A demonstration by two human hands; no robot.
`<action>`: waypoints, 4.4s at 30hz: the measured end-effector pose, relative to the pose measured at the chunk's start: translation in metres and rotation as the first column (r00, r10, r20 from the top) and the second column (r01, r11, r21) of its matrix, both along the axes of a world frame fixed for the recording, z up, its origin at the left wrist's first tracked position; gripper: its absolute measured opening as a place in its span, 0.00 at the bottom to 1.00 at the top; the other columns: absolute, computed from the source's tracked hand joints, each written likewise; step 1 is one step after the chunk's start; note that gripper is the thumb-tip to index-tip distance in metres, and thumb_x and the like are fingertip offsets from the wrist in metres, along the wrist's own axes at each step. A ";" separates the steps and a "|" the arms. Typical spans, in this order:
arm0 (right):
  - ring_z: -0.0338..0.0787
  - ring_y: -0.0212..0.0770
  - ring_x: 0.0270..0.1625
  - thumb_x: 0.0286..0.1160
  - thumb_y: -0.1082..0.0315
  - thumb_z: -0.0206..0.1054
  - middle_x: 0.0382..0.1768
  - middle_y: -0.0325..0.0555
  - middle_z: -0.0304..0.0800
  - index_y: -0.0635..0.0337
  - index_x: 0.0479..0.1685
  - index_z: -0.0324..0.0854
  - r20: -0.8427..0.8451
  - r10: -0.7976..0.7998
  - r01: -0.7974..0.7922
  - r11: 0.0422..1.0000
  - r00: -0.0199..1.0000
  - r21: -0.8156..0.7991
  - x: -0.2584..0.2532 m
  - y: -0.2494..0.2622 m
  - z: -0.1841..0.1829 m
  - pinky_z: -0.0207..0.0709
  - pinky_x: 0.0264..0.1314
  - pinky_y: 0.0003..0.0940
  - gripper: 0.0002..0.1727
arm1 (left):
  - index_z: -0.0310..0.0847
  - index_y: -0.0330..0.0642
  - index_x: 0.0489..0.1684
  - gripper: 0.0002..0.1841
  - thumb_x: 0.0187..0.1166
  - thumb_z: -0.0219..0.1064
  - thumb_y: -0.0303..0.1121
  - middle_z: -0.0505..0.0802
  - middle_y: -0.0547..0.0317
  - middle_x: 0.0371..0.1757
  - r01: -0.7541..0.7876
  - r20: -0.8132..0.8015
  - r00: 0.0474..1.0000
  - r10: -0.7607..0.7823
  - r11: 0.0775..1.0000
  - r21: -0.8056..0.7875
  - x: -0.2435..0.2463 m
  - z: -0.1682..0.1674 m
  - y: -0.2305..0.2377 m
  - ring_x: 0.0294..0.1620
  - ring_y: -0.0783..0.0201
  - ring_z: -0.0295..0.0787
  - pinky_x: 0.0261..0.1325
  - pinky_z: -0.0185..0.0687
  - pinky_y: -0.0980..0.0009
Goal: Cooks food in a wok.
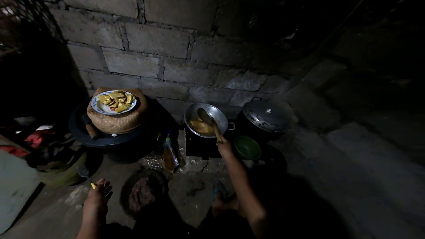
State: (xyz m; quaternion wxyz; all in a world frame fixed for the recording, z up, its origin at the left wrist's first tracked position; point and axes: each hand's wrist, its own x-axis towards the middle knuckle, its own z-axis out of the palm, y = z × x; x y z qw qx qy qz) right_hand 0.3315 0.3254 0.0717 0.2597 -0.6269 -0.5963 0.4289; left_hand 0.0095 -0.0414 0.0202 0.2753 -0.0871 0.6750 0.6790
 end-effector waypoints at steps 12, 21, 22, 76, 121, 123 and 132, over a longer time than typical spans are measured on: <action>0.83 0.59 0.77 0.95 0.63 0.49 0.77 0.61 0.80 0.44 0.96 0.53 0.416 0.100 -0.122 0.992 0.904 0.028 -0.029 0.012 -0.013 0.73 0.79 0.57 0.31 | 0.70 0.41 0.79 0.21 0.94 0.49 0.41 0.85 0.48 0.61 -0.007 -0.005 1.000 0.007 1.000 -0.018 0.002 0.004 0.003 0.52 0.59 0.84 0.54 0.79 0.60; 0.86 0.53 0.68 0.93 0.65 0.54 0.74 0.60 0.82 0.53 0.93 0.59 0.044 0.032 -0.036 0.996 0.998 0.083 -0.010 -0.032 -0.015 0.78 0.72 0.49 0.30 | 0.69 0.42 0.80 0.22 0.94 0.49 0.43 0.85 0.48 0.62 0.016 -0.028 0.999 -0.016 1.000 -0.025 -0.004 -0.003 -0.004 0.54 0.59 0.84 0.56 0.79 0.59; 0.86 0.46 0.52 0.93 0.67 0.54 0.64 0.57 0.85 0.55 0.92 0.60 -0.065 0.018 -0.014 0.998 0.998 0.064 -0.007 -0.036 -0.014 0.80 0.56 0.41 0.29 | 0.69 0.42 0.80 0.22 0.94 0.48 0.43 0.84 0.48 0.63 0.020 -0.030 0.999 -0.021 0.999 -0.027 -0.004 -0.003 -0.003 0.55 0.58 0.84 0.56 0.79 0.59; 0.89 0.45 0.60 0.95 0.63 0.50 0.69 0.57 0.84 0.60 0.85 0.68 -0.281 0.618 -0.669 0.730 0.734 -0.141 -0.250 -0.150 0.034 0.81 0.60 0.41 0.24 | 0.78 0.48 0.56 0.11 0.93 0.52 0.40 0.68 0.71 0.15 -0.409 0.296 0.910 0.290 0.742 0.531 -0.043 0.041 0.014 0.09 0.75 0.63 0.14 0.66 0.79; 0.90 0.32 0.57 0.86 0.81 0.54 0.66 0.51 0.84 0.64 0.86 0.59 -0.314 0.252 -0.401 0.633 0.915 -0.662 0.071 -0.161 -0.199 0.87 0.57 0.30 0.28 | 0.79 0.53 0.59 0.10 0.91 0.56 0.41 0.82 0.70 0.28 -0.319 -0.022 0.942 0.335 0.914 0.250 -0.071 0.009 0.022 0.28 0.72 0.81 0.35 0.80 0.74; 0.89 0.35 0.51 0.82 0.81 0.55 0.60 0.50 0.86 0.61 0.81 0.66 -0.323 0.074 -0.283 0.689 0.944 -0.667 0.070 -0.161 -0.225 0.87 0.48 0.33 0.27 | 0.77 0.54 0.62 0.11 0.92 0.54 0.42 0.82 0.70 0.32 -0.307 -0.063 0.944 0.324 0.932 0.193 -0.073 0.006 0.027 0.30 0.72 0.80 0.37 0.78 0.73; 0.86 0.47 0.46 0.88 0.71 0.60 0.60 0.61 0.82 0.59 0.81 0.68 -0.058 0.031 -0.063 0.694 0.998 -0.718 0.041 -0.126 -0.333 0.84 0.46 0.43 0.23 | 0.73 0.56 0.77 0.19 0.91 0.54 0.44 0.86 0.68 0.59 -0.300 -0.215 0.935 0.282 0.953 -0.052 -0.073 0.000 0.043 0.61 0.67 0.84 0.62 0.79 0.62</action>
